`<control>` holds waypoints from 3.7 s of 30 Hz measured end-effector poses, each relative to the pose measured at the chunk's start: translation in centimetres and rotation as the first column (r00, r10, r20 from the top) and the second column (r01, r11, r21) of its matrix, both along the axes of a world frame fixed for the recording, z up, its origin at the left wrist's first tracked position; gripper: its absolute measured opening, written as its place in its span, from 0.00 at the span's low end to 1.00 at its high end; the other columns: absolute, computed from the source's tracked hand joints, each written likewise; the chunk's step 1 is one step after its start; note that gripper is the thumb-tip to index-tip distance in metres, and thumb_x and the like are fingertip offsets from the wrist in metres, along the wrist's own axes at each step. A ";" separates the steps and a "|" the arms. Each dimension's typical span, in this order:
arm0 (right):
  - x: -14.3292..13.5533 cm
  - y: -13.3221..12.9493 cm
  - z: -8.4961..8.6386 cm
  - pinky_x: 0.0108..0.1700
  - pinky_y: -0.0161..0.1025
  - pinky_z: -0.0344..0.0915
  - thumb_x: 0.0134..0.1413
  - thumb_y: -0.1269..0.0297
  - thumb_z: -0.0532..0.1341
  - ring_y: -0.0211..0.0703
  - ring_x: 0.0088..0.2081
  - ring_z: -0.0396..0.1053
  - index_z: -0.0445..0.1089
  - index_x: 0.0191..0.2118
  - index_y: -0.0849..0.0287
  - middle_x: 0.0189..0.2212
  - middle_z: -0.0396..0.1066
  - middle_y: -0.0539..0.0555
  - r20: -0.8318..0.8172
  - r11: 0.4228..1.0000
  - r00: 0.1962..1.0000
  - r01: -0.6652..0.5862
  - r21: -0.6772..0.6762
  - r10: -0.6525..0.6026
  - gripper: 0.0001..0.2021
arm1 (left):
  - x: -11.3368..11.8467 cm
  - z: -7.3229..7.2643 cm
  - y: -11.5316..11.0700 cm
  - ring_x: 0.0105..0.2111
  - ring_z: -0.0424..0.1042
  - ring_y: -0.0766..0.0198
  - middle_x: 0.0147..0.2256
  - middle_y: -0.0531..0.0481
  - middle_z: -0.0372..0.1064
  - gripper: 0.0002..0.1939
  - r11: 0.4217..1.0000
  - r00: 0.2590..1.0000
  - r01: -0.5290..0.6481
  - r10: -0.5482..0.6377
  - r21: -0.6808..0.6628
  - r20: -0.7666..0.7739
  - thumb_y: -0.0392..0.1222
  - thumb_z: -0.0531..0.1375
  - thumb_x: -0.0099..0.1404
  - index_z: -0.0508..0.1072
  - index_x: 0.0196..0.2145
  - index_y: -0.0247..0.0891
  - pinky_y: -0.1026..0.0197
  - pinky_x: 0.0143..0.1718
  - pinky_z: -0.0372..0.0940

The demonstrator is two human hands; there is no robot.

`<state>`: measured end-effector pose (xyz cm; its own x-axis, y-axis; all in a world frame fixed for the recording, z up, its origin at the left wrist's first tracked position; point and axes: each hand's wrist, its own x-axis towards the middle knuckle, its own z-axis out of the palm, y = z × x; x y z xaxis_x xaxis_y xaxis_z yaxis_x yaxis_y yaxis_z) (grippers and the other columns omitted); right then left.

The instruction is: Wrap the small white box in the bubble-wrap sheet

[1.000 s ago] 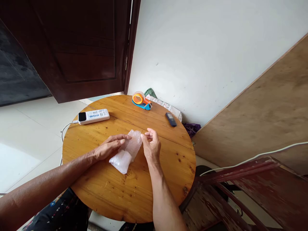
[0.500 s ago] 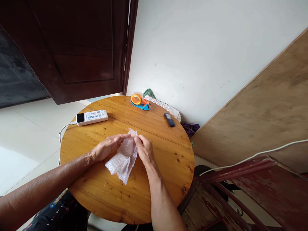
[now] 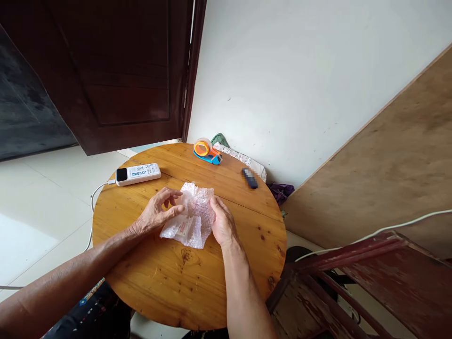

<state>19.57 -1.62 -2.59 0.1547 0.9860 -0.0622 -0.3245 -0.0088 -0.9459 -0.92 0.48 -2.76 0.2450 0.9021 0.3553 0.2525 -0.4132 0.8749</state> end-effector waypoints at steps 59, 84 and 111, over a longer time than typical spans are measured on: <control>2.6 1.4 -0.8 0.40 0.41 0.63 0.55 0.62 0.59 0.50 0.41 0.74 0.72 0.51 0.53 0.39 0.79 0.53 0.954 0.925 0.262 0.378 0.038 -0.146 0.17 | -4.8 7.5 -8.4 0.34 0.74 0.64 0.36 0.50 0.77 0.11 0.687 0.562 0.649 -0.722 -0.327 -0.403 0.35 0.60 0.59 0.78 0.39 0.40 0.63 0.35 0.69; 2.0 -0.6 2.1 0.46 0.43 0.70 0.54 0.58 0.61 0.47 0.46 0.73 0.67 0.55 0.58 0.51 0.73 0.60 0.864 0.981 0.483 -0.045 0.189 -0.144 0.23 | -1.5 -3.2 -3.9 0.65 0.55 0.39 0.63 0.30 0.58 0.62 0.939 0.778 0.276 -0.093 0.204 -0.621 0.74 0.63 0.48 0.49 0.68 0.33 0.39 0.66 0.44; 1.6 -6.0 0.9 0.62 0.54 0.61 0.60 0.63 0.55 0.54 0.59 0.65 0.70 0.55 0.56 0.57 0.69 0.61 0.962 0.939 0.082 -0.210 0.271 -0.259 0.18 | -1.5 -2.8 -4.0 0.66 0.52 0.40 0.65 0.30 0.55 0.60 0.946 0.734 0.270 -0.082 0.179 -0.674 0.73 0.63 0.48 0.52 0.67 0.31 0.40 0.67 0.41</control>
<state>21.12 -7.64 -1.65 -0.1342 0.9000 0.4146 0.8967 0.2884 -0.3358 -2.45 -3.52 -5.56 0.6447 0.7221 0.2507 0.6189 -0.6857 0.3832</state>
